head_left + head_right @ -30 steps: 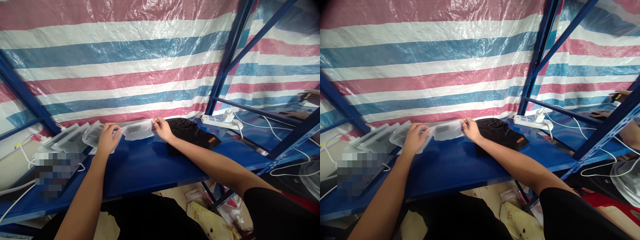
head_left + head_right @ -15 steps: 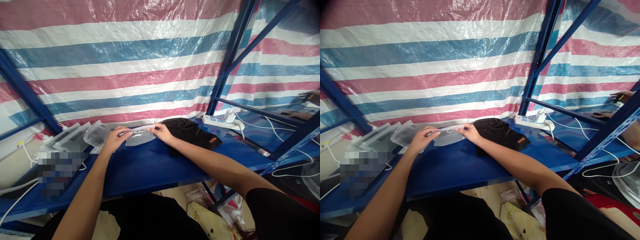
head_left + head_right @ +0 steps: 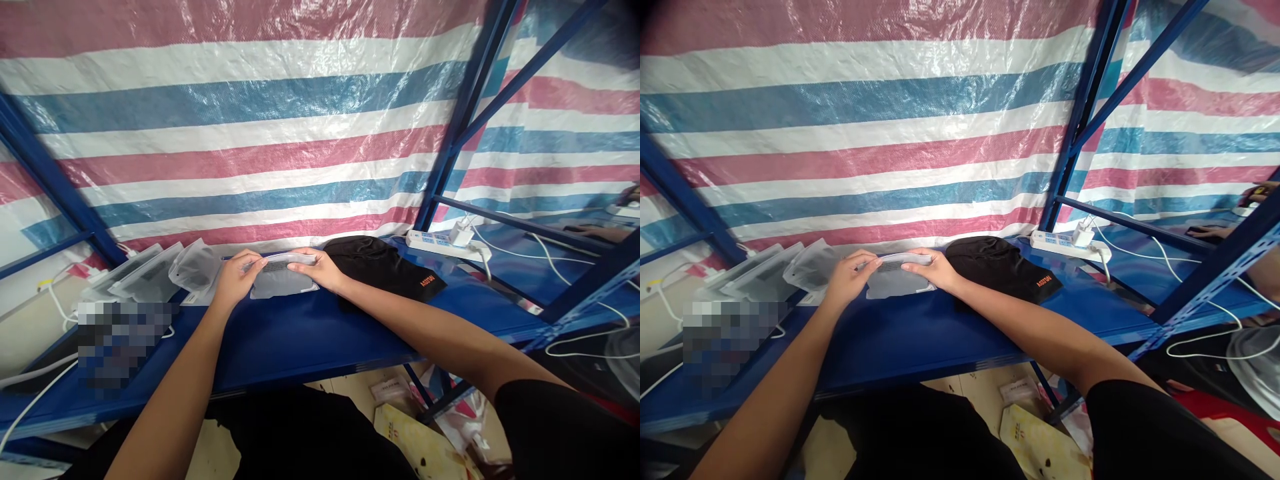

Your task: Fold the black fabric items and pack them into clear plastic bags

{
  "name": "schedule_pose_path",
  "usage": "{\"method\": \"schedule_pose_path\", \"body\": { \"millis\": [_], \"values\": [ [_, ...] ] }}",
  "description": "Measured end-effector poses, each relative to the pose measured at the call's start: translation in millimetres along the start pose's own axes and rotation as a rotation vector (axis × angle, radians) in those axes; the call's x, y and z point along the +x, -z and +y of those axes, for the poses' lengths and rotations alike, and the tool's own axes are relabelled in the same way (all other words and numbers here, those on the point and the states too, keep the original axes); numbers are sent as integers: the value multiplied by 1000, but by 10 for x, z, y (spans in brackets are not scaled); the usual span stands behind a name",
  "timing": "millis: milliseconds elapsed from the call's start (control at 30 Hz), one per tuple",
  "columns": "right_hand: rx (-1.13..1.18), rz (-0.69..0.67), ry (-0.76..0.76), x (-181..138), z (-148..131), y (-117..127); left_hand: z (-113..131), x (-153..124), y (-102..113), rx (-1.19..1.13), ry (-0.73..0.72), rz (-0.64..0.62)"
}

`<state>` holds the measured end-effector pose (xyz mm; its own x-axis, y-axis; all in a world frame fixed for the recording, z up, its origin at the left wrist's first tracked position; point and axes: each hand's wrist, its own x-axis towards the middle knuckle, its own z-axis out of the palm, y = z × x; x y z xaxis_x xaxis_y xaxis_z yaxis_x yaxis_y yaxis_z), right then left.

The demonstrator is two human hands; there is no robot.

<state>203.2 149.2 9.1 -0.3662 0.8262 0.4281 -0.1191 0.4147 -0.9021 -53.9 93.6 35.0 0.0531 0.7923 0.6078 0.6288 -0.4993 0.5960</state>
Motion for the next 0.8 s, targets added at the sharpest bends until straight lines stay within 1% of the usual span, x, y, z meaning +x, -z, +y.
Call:
{"method": "schedule_pose_path", "body": {
  "millis": [100, 167, 233, 300, 367, 467, 533, 567, 600, 667, 733, 800],
  "values": [
    [60, 34, -88, 12, 34, -3, 6, -10, -61, -88, 85, -21],
    [77, 69, -103, 30, 75, 19, 13, -16, -98, -145, 154, -46],
    [76, 89, -102, 48, 114, 39, 23, -13, -120, -142, 186, -70],
    [73, 100, -98, 63, 148, 41, 18, 2, -107, -84, 194, -51],
    [77, 113, -67, 83, 185, 30, -18, 22, -44, 7, 206, 46],
    [59, 133, -18, 118, 264, 23, -132, 25, 146, 240, 191, 287],
    [14, 131, -27, 135, 333, 31, -229, -9, 307, 399, 180, 450],
    [-16, 122, -38, 138, 369, 36, -275, -34, 385, 459, 190, 508],
    [-48, 110, -48, 138, 404, 39, -316, -62, 454, 502, 208, 543],
    [-117, 84, -53, 125, 458, 35, -381, -117, 557, 553, 238, 561],
    [-188, 52, -45, 102, 470, 21, -413, -155, 603, 582, 240, 527],
    [-284, 9, -14, 77, 416, 17, -409, -174, 602, 622, 233, 489]
  ]
}}
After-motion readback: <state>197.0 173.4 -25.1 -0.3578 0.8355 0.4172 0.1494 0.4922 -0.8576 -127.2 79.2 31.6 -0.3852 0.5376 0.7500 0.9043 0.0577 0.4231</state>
